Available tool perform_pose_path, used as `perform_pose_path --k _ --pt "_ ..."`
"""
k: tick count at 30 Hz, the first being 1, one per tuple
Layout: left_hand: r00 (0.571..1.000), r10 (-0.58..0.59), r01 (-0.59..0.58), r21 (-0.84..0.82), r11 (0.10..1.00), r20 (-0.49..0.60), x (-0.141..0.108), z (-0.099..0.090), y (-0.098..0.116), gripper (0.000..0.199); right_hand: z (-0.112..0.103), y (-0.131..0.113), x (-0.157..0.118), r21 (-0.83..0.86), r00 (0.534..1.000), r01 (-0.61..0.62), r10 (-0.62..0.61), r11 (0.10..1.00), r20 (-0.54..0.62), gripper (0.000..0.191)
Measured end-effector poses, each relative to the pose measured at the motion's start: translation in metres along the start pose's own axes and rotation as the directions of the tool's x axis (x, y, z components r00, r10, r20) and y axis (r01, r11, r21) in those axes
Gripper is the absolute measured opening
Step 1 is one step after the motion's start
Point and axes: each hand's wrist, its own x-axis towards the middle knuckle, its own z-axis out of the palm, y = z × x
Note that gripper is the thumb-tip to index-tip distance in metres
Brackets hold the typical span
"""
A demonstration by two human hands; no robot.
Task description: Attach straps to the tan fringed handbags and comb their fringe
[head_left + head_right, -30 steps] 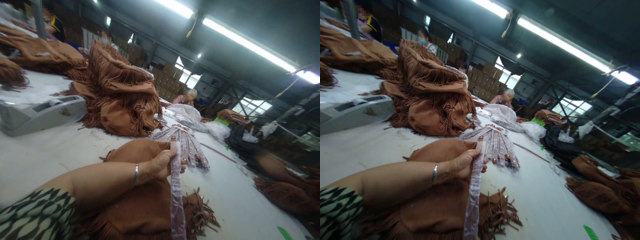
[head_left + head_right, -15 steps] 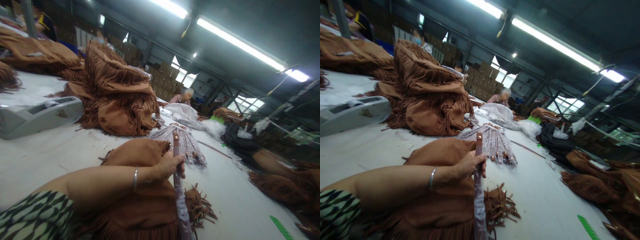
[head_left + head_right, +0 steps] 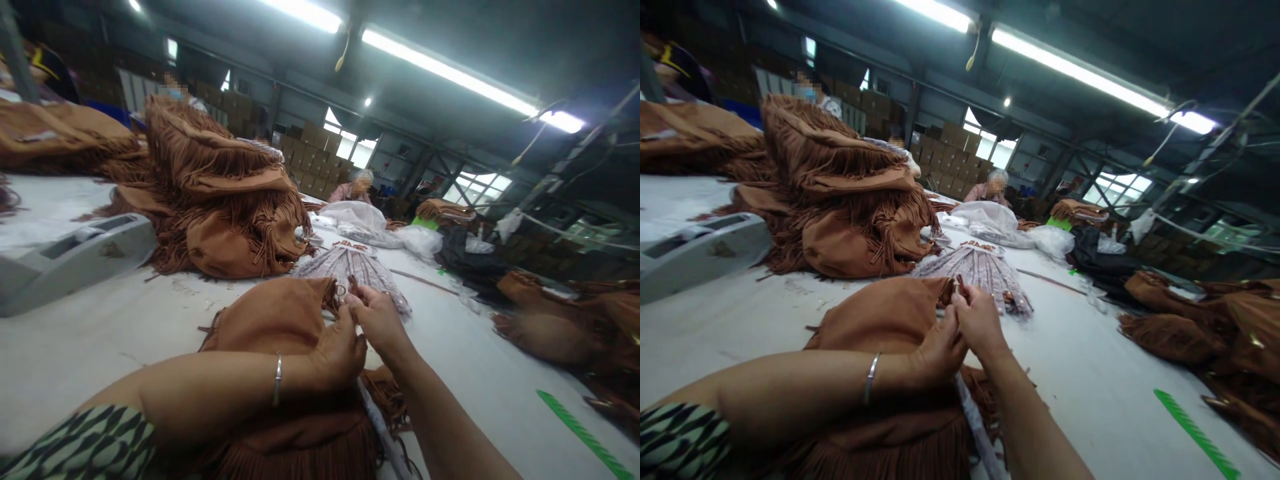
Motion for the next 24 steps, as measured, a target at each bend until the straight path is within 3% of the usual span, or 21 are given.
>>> perform_pose_path --k 3,5,9,12,15,17,20,22,24 --pt "0.991 0.124 -0.133 0.181 0.975 0.058 0.001 -0.002 -0.001 0.047 -0.002 0.009 0.014 0.150 0.997 -0.066 0.061 0.987 0.042 0.020" --pt "0.975 0.194 -0.205 0.095 0.974 0.112 0.004 -0.006 0.005 0.033 -0.015 0.013 0.011 0.244 0.991 -0.109 0.087 0.964 0.099 0.027" --pt "0.971 0.238 -0.236 -0.131 0.963 -0.003 0.015 -0.018 0.019 0.050 -0.051 0.015 -0.001 0.362 0.952 -0.216 0.112 0.907 0.286 0.030" --pt "0.984 0.180 -0.180 -0.159 0.971 -0.013 0.027 -0.026 0.025 0.054 -0.067 0.015 -0.008 0.255 0.830 -0.343 0.164 0.904 0.534 0.036" --pt "0.975 0.134 -0.106 -0.163 0.981 0.176 0.030 -0.028 0.027 0.058 -0.069 0.012 -0.012 0.013 0.666 -0.332 0.225 0.943 0.711 0.039" --pt "0.948 0.103 -0.053 -0.170 0.984 0.300 0.028 -0.026 0.027 0.056 -0.067 0.007 -0.012 -0.100 0.624 -0.290 0.267 0.952 0.734 0.038" --pt "0.930 0.048 0.024 -0.190 0.981 0.364 0.026 -0.021 0.025 0.049 -0.064 0.001 -0.011 -0.180 0.661 -0.222 0.284 0.958 0.695 0.038" --pt "0.935 -0.003 0.084 -0.212 0.974 0.355 0.028 -0.020 0.023 0.045 -0.062 0.002 -0.012 -0.181 0.719 -0.138 0.224 0.974 0.658 0.035" --pt "0.937 -0.066 0.155 -0.239 0.959 0.343 0.031 -0.020 0.020 0.041 -0.058 0.007 -0.015 -0.233 0.815 0.022 0.118 0.972 0.567 0.029"
